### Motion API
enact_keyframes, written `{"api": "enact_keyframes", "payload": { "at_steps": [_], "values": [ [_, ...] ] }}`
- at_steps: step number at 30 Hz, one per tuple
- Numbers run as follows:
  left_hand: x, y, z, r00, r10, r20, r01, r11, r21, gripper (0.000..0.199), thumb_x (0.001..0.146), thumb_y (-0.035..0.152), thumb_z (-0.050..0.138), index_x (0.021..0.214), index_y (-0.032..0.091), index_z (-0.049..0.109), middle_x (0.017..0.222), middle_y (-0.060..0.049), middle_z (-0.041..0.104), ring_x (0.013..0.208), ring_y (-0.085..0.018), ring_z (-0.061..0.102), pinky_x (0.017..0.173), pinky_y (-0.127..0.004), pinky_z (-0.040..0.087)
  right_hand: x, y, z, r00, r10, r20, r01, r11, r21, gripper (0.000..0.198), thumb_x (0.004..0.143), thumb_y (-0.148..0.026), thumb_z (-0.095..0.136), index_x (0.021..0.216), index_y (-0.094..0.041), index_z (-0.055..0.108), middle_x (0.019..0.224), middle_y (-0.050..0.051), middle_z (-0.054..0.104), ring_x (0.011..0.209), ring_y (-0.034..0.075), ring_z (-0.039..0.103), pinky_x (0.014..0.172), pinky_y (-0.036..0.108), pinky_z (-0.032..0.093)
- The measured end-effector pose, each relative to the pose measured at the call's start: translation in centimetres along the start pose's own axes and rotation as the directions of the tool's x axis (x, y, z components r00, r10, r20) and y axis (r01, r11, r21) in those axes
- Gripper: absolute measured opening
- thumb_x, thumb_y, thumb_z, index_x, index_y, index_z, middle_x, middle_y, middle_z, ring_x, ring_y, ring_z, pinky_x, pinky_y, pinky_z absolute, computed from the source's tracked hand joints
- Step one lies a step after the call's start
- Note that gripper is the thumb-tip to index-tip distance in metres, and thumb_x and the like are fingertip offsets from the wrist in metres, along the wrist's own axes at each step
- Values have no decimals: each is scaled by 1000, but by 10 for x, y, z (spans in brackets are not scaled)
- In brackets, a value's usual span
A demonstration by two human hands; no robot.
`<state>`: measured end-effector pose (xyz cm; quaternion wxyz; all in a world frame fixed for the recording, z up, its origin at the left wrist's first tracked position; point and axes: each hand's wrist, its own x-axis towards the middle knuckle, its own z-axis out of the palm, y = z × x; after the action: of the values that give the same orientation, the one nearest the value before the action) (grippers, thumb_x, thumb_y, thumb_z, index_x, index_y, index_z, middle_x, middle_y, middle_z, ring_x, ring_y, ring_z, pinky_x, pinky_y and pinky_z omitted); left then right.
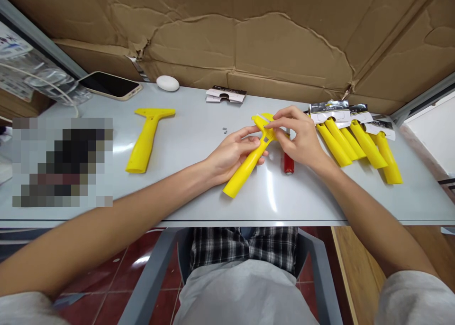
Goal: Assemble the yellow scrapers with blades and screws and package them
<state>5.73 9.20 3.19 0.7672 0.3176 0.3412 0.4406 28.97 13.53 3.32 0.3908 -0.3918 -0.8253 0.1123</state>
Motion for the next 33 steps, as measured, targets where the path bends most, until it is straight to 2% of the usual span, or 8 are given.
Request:
{"api": "enact_keyframes", "payload": {
  "at_steps": [5, 8, 11, 15, 20, 25, 29, 33],
  "values": [
    [-2, 3, 4, 998, 6, -69, -6, 1000, -7, 35, 103, 2, 78, 134, 18, 76, 101, -2, 68, 82, -21, 83, 72, -33, 69, 3, 3, -14, 997, 44, -56, -49, 993, -103, 27, 109, -37, 68, 117, -26, 91, 127, 13, 75, 116, 26, 71, 111, 47, 62],
    [-1, 5, 4, 990, 16, -140, -18, 1000, -14, 36, 104, 2, 76, 135, 20, 74, 106, -5, 73, 82, -19, 81, 74, -32, 69, 2, 7, -26, 982, 189, 0, -184, 960, -212, 30, 110, -47, 72, 119, -22, 86, 99, 11, 73, 91, 23, 66, 102, 45, 59],
    [1, 7, 2, 980, 33, -195, -38, 999, -20, 38, 107, 4, 74, 141, 21, 71, 107, -8, 78, 83, -19, 80, 79, -33, 71, 1, 6, -33, 922, 369, 119, -302, 876, -376, 43, 107, -61, 77, 121, -21, 80, 80, 7, 67, 81, 24, 60, 93, 41, 54],
    [3, 10, 0, 970, 41, -238, -49, 998, -26, 48, 108, 5, 73, 152, 21, 66, 100, -9, 81, 85, -22, 81, 79, -32, 70, -2, 1, -32, 815, 521, 255, -349, 791, -503, 61, 98, -68, 88, 135, -23, 71, 84, 6, 72, 85, 28, 63, 84, 37, 48],
    [3, 10, 1, 966, 33, -258, -41, 999, -24, 43, 109, 5, 72, 148, 22, 69, 103, -8, 80, 84, -20, 81, 78, -31, 69, -7, 18, -32, 850, 442, 287, -300, 853, -427, 59, 90, -43, 93, 139, -24, 67, 85, 3, 72, 76, 22, 58, 76, 35, 44],
    [4, 12, 2, 968, 60, -244, -70, 997, -32, 47, 108, 6, 74, 150, 24, 70, 110, -7, 80, 91, -21, 82, 88, -36, 73, 0, 17, -40, 840, 530, 119, -471, 820, -326, 62, 85, -29, 98, 136, -24, 63, 87, 2, 74, 77, 20, 61, 83, 40, 53],
    [5, 13, 4, 964, 65, -259, -79, 996, -42, 50, 110, 7, 71, 156, 26, 68, 110, -5, 79, 90, -20, 81, 89, -36, 73, 12, -10, -53, 860, 510, -27, -499, 829, -252, 54, 96, -24, 97, 135, -23, 59, 101, 8, 82, 84, 17, 72, 84, 40, 56],
    [7, 11, 4, 961, 73, -267, -92, 994, -58, 47, 109, 4, 71, 152, 24, 69, 103, -2, 74, 86, -19, 80, 87, -36, 72, 16, -22, -63, 776, 629, -38, -630, 776, -9, 47, 109, -16, 84, 141, -22, 51, 129, 14, 83, 70, 9, 77, 65, 30, 56]
  ]
}}
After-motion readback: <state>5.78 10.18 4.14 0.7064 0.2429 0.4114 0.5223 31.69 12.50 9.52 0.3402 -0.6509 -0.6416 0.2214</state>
